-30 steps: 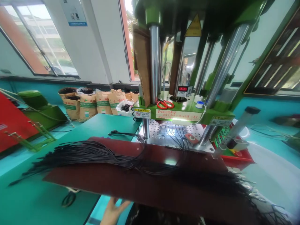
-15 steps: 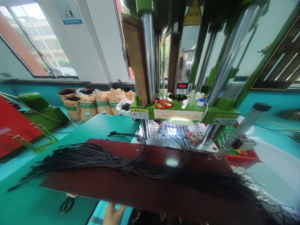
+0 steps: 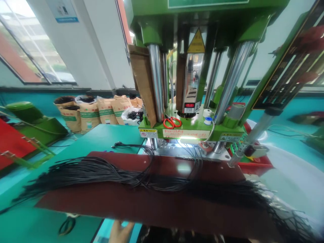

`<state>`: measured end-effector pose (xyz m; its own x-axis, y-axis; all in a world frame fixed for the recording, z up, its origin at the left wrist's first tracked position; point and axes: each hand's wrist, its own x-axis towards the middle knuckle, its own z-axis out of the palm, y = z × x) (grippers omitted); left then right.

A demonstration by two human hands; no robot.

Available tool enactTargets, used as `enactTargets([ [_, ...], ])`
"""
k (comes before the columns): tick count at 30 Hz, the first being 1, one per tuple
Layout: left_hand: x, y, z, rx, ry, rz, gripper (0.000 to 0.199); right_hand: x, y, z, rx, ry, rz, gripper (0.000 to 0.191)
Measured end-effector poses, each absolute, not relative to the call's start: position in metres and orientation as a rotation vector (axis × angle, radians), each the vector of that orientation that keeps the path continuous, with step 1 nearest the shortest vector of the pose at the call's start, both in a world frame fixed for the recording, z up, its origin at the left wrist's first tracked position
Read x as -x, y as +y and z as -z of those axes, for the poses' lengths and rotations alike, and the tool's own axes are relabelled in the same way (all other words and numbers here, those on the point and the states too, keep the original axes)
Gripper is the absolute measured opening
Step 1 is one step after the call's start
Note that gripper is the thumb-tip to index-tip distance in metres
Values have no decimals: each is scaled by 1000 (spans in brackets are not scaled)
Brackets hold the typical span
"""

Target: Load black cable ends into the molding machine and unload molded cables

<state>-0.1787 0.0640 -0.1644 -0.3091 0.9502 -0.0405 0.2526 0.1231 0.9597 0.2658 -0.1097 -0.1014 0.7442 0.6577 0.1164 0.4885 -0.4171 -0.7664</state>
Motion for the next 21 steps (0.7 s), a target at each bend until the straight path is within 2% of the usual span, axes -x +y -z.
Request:
enactTargets([
  [4,186,71,163,-1124,1709,-1128,40,-270,-104,105,2095,-831,-265,58],
  [10,184,68,157,-1164,1774,-1111,46,-265,-108,115,2072,-795,-316,65],
  [16,181,63,145,-1236,1798,-1028,59,-258,-111,110,2056,-736,-388,48],
  [21,184,61,143,-1288,1791,-917,58,-252,-112,92,1975,-716,-533,24],
])
